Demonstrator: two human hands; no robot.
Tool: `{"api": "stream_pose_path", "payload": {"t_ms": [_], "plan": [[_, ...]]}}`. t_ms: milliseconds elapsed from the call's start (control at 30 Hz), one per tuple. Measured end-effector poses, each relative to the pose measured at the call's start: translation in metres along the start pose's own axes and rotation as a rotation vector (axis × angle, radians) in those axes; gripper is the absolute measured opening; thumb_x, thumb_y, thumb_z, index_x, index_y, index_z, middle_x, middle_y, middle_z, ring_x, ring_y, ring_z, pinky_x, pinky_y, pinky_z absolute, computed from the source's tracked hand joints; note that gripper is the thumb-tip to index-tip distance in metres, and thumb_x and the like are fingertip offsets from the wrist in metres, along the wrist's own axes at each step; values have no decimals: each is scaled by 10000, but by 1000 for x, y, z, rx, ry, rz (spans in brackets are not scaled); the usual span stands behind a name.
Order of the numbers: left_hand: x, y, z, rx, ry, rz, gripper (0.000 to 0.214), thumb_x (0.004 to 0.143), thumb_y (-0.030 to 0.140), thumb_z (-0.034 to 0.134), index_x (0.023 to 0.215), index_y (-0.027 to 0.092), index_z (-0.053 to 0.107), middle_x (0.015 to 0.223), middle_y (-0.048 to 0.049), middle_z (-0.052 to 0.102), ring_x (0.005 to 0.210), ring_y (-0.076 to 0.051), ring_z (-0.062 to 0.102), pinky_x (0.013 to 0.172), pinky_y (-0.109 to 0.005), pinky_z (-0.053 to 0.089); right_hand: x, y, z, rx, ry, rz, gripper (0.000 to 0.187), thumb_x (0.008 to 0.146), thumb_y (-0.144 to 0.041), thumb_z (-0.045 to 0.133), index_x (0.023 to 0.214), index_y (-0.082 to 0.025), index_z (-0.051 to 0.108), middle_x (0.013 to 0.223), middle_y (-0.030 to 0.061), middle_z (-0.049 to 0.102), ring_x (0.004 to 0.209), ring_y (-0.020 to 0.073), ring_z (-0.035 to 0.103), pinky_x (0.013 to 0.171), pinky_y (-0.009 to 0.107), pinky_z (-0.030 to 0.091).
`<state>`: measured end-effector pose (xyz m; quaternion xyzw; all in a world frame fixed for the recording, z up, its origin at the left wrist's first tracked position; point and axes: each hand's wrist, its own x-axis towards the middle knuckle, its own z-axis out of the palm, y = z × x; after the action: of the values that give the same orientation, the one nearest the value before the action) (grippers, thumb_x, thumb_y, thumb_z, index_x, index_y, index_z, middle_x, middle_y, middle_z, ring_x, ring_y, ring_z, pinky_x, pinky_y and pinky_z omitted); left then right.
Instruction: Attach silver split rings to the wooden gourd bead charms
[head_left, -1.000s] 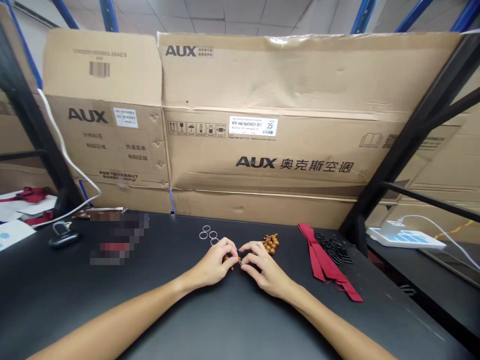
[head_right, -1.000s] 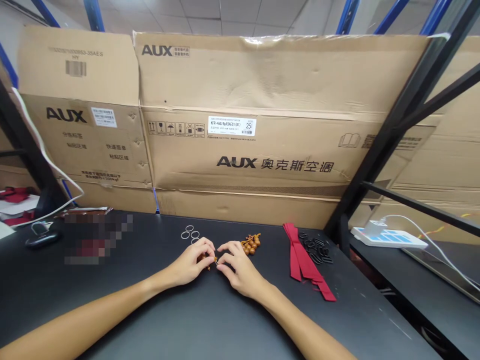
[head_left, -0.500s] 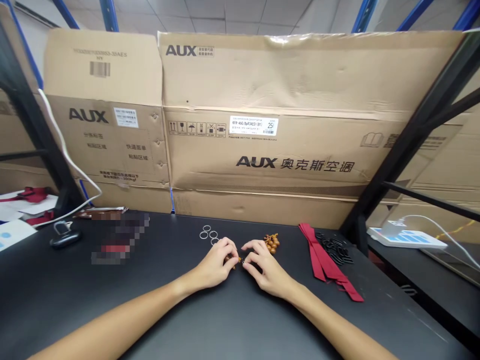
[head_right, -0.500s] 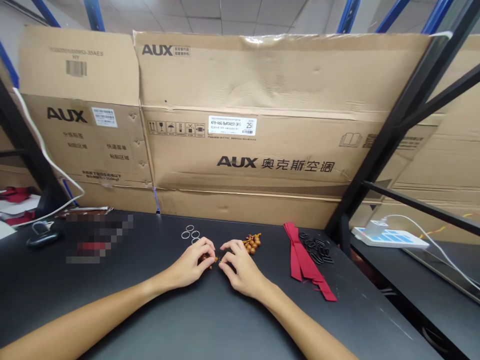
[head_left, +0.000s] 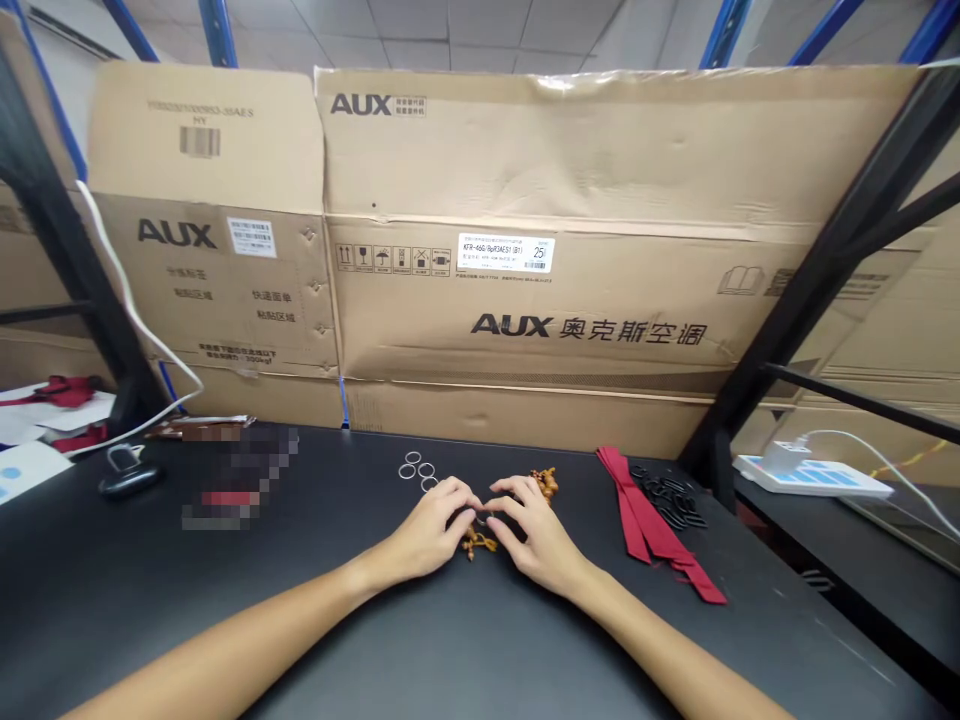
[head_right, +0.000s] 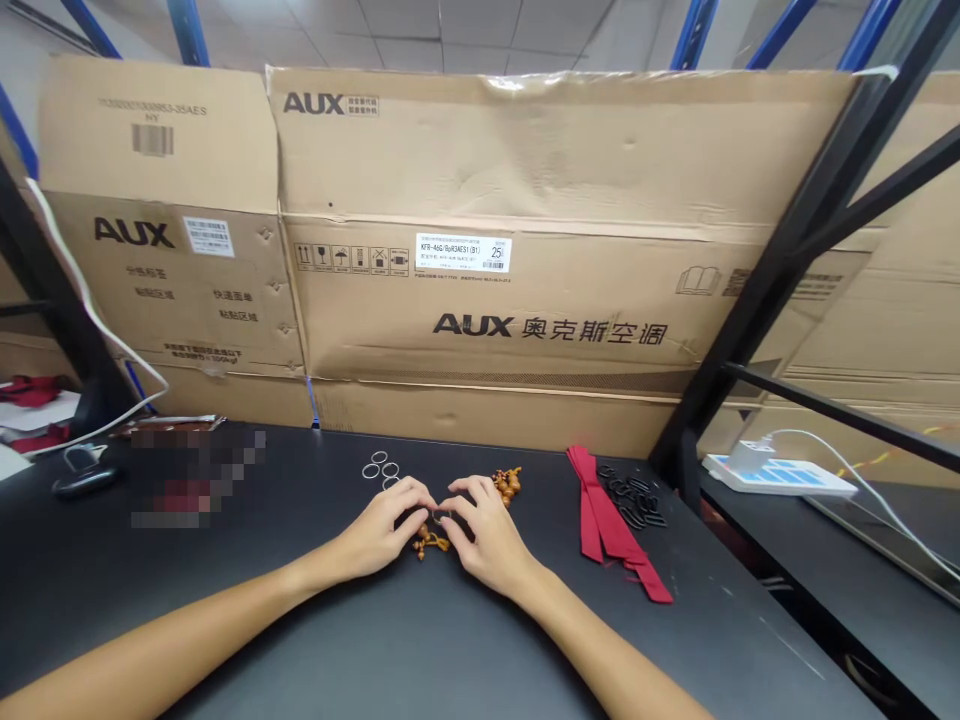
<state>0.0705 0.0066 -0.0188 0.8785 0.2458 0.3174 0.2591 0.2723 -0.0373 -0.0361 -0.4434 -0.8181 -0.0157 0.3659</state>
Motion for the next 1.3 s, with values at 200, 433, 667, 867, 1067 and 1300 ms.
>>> {"api": "stream_pose_path", "payload": {"t_ms": [200,433,667,867,1067,1300], "plan": [[1,-3,1,156,-97,-13,332,998,305,336,927,217,648,1044,-53,584,1001,-206,509,930,-371,398,1,-19,-4,22,-85,-90,186,845,-286,623,1024,-240,631,1101,99,558,1015,260,484,908,469,457],[-7,-3,-1,317,-48,67,370,1005,300,303,960,197,655,1169,-86,579,1060,-236,535,967,-412,391,-1,-12,-5,-45,-135,-95,184,827,-116,529,921,-228,642,1066,93,531,992,255,471,881,462,462],[-3,-21,-10,493,79,48,289,971,339,423,973,186,668,1188,-113,589,1130,-277,527,994,-463,402,1,14,-8,-189,36,5,280,881,-108,463,1029,-237,663,1108,113,544,1027,268,480,870,458,446],[-4,-20,-8,583,71,101,197,922,318,527,986,181,652,1190,-111,576,1125,-269,528,983,-449,428,2,-7,-6,-259,-9,141,255,820,-433,637,911,-195,652,903,71,583,870,239,525,814,403,435],[-3,-23,-9,724,113,25,178,905,293,530,901,168,656,1153,-126,598,1110,-279,539,944,-452,442,1,-4,-2,-356,-122,165,146,890,-283,536,924,-216,661,929,71,634,910,236,531,845,393,402],[0,-28,-14,766,117,-62,196,883,318,540,898,160,654,1210,-147,583,1173,-312,504,973,-469,409,0,22,-13,-475,-67,344,424,818,-485,592,1170,-251,626,1312,132,515,1213,367,388,921,525,353]]}}
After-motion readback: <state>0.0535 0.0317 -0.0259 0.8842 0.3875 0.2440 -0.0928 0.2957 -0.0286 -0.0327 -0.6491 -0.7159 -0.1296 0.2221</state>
